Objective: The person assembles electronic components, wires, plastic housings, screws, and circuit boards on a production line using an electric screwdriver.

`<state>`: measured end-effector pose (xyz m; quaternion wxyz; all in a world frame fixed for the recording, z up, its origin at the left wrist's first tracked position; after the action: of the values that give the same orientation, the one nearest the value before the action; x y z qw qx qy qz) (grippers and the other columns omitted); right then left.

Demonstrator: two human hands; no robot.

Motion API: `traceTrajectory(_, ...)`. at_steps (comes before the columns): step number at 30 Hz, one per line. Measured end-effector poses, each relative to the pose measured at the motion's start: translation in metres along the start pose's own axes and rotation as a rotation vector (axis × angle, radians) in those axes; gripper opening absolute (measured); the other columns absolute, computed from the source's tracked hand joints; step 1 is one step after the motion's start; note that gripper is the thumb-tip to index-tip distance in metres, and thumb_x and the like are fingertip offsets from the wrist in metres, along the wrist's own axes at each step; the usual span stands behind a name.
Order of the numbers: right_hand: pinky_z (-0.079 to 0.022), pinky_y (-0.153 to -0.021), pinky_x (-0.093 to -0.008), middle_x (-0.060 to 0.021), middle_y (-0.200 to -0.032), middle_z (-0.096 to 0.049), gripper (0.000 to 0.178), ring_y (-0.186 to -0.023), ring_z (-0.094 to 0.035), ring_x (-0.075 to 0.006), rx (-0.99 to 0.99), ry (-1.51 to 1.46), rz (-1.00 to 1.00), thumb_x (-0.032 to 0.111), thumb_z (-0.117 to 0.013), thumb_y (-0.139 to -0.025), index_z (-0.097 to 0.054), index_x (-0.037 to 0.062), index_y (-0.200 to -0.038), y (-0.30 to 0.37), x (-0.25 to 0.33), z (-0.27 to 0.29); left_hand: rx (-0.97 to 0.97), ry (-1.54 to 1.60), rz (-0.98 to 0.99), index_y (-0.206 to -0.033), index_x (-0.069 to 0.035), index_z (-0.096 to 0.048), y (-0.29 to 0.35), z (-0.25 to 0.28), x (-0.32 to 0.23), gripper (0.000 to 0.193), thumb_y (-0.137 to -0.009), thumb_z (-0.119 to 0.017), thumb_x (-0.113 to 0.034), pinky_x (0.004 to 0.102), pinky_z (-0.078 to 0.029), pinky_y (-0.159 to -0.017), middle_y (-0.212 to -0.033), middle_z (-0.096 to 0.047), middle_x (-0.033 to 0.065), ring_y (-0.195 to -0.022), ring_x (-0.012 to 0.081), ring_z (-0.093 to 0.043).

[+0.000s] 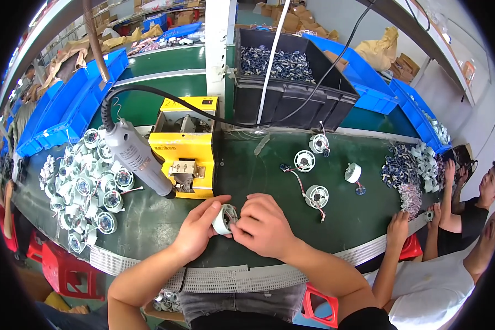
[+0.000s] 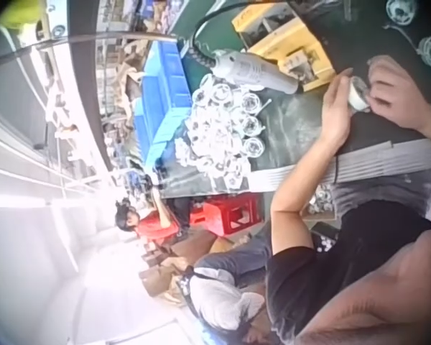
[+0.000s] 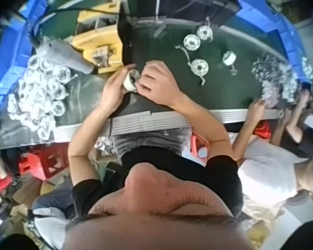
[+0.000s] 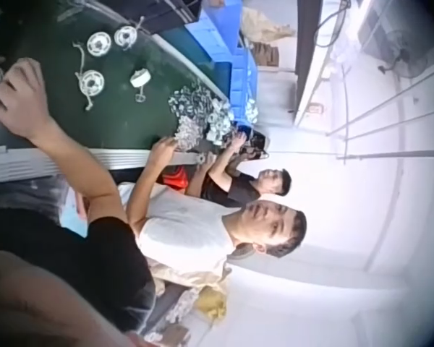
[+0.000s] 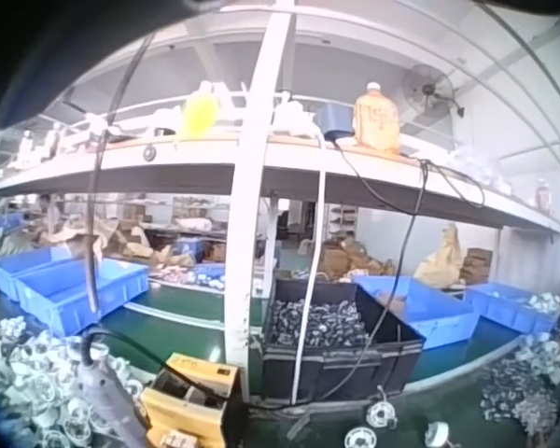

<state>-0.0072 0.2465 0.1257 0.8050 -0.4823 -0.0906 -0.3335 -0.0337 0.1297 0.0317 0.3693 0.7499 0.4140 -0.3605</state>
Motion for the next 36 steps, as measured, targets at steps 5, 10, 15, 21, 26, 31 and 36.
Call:
traceTrajectory(5, -0.052, -0.071, -0.0358, -0.0049, -0.08, -0.053, 0.013, -0.072, -0.057, -0.0216, 0.16, 0.172, 0.051, 0.009, -0.071, -0.074, -0.059, 0.0053, -0.075, 0.008, 0.008, -0.014, 0.087, 0.004, 0.088, -0.123, -0.001, -0.052, -0.001, -0.001, 0.006, 0.034, -0.1, -0.04, -0.023, 0.0344, -0.054, -0.076, -0.105, -0.06, 0.007, -0.092, 0.0181, -0.062)
traceTrajectory(10, -0.05, -0.061, -0.0276, -0.0083, -0.098, -0.051, 0.026, -0.069, -0.058, -0.0166, 0.227, -0.242, -0.422, 0.012, -0.071, -0.077, -0.057, 0.006, -0.098, 0.004, -0.03, -0.008, 0.088, 0.233, -0.025, -0.119, -0.004, -0.055, 0.001, -0.002, -0.009, 0.027, -0.099, -0.046, -0.018, 0.0416, -0.052, -0.089, -0.112, -0.06, 0.009, -0.1, 0.0215, -0.061)
traceTrajectory(15, -0.05, -0.062, -0.0275, -0.008, -0.098, -0.054, 0.029, -0.072, -0.059, -0.0149, 0.144, -0.079, -0.291, 0.005, -0.07, -0.077, -0.058, 0.0059, -0.103, 0.002, -0.037, 0.008, 0.029, 0.229, -0.167, -0.114, -0.01, -0.055, 0.001, 0.005, -0.014, 0.019, -0.098, -0.046, -0.016, 0.0446, -0.05, -0.091, -0.125, -0.055, 0.0106, -0.11, 0.0247, -0.057)
traceTrajectory(21, -0.053, -0.054, -0.024, -0.008, -0.079, -0.063, 0.025, -0.064, -0.063, -0.0123, 0.225, -0.979, -0.806, 0.0, -0.066, -0.084, -0.058, -0.0001, -0.108, 0.018, -0.05, -0.02, 0.157, 0.336, -0.285, -0.112, -0.007, -0.061, 0.008, -0.006, -0.025, 0.02, -0.095, -0.05, -0.006, 0.0438, -0.039, -0.103, -0.136, -0.046, 0.0093, -0.123, 0.025, -0.047)
traceTrajectory(26, -0.055, -0.058, -0.0255, -0.0087, -0.08, -0.063, 0.02, -0.068, -0.065, -0.0135, 0.123, -1.087, -0.899, 0.001, -0.065, -0.085, -0.059, -0.003, -0.103, 0.033, -0.052, -0.037, 0.284, 0.318, -0.256, -0.138, -0.004, -0.041, 0.01, -0.019, -0.023, 0.045, -0.093, -0.042, 0.0, 0.0453, -0.028, -0.11, -0.15, -0.028, 0.0094, -0.138, 0.0279, -0.029)
traceTrajectory(31, -0.055, -0.061, -0.024, -0.0068, -0.085, -0.063, 0.015, -0.071, -0.064, -0.0125, 0.068, -0.835, -0.783, 0.001, -0.069, -0.083, -0.064, -0.0017, -0.097, 0.026, -0.046, -0.022, 0.32, 0.277, -0.285, -0.14, 0.001, -0.035, 0.014, -0.029, -0.029, 0.047, -0.094, -0.041, -0.004, 0.0416, -0.026, -0.111, -0.148, -0.031, 0.0131, -0.135, 0.0256, -0.033)
traceTrajectory(36, -0.052, -0.063, -0.0227, -0.0069, -0.097, -0.06, 0.016, -0.074, -0.064, -0.0111, 0.058, -0.578, -0.607, 0.001, -0.075, -0.077, -0.068, 0.0003, -0.091, 0.022, -0.045, -0.017, 0.349, 0.212, -0.293, -0.143, 0.001, -0.028, 0.014, -0.035, -0.025, 0.052, -0.094, -0.043, -0.008, 0.0403, -0.026, -0.11, -0.147, -0.031, 0.0162, -0.133, 0.0246, -0.034)
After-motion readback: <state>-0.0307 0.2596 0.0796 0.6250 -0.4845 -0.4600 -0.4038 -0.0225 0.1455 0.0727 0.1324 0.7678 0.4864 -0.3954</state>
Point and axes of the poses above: each hand's wrist, its own y-axis away from the middle knuckle, its own z-axis out of the back of the hand, x = y × z, the point moved 9 cm from there along -y, towards the middle knuckle
